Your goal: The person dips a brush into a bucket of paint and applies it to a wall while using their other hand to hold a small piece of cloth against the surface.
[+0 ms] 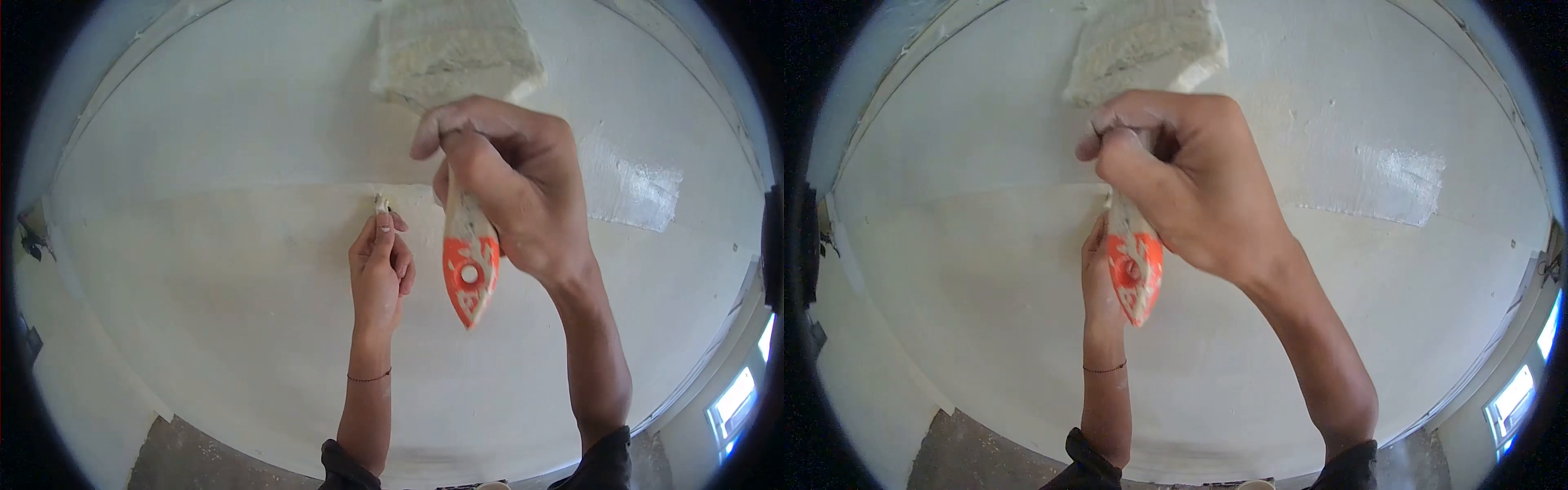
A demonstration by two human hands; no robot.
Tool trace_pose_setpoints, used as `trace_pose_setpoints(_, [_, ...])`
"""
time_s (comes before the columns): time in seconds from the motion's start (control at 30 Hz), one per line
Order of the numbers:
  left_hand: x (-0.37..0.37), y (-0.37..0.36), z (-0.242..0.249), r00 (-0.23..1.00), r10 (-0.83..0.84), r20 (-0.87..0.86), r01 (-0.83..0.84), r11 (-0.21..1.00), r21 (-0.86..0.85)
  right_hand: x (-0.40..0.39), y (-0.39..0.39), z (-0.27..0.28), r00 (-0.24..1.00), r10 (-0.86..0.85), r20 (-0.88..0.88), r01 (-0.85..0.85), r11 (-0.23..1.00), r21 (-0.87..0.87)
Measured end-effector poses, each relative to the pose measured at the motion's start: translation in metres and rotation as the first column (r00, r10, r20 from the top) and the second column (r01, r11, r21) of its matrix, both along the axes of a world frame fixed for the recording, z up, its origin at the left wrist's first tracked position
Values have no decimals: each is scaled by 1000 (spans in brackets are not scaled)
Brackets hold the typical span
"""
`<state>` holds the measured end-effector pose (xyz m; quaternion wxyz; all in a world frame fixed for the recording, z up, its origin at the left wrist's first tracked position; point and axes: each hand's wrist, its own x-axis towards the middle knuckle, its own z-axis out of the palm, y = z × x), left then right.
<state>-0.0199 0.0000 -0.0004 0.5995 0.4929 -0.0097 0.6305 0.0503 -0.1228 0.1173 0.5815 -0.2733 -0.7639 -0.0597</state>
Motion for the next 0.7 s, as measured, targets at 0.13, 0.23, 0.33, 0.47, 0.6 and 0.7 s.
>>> trace_pose_setpoints(0.13, [0,2,0,1000,-8,8,7,1000,21,-5,-6,3,999,22,-29,-22,1000,4])
trace_pose_setpoints(0.23, [0,3,-2,1000,2,-6,-2,999,49,-7,-2,19,999,-52,-9,51,997,-62])
trace_pose_setpoints(0.33, [-5,-6,5,999,-45,5,45,997,-64,-6,-9,7,993,-109,36,113,985,-127])
trace_pose_setpoints(0.47, [1,5,0,999,-20,26,19,999,42,-4,-17,-7,999,10,50,-6,997,-78])
trace_pose_setpoints(0.6, [2,1,-1,1000,-9,-8,9,1000,-15,-8,-12,3,995,-50,-90,46,998,-43])
trace_pose_setpoints(0.7, [1,2,-1,999,-51,-5,50,998,-24,-8,-12,-7,999,-26,-20,24,992,-123])
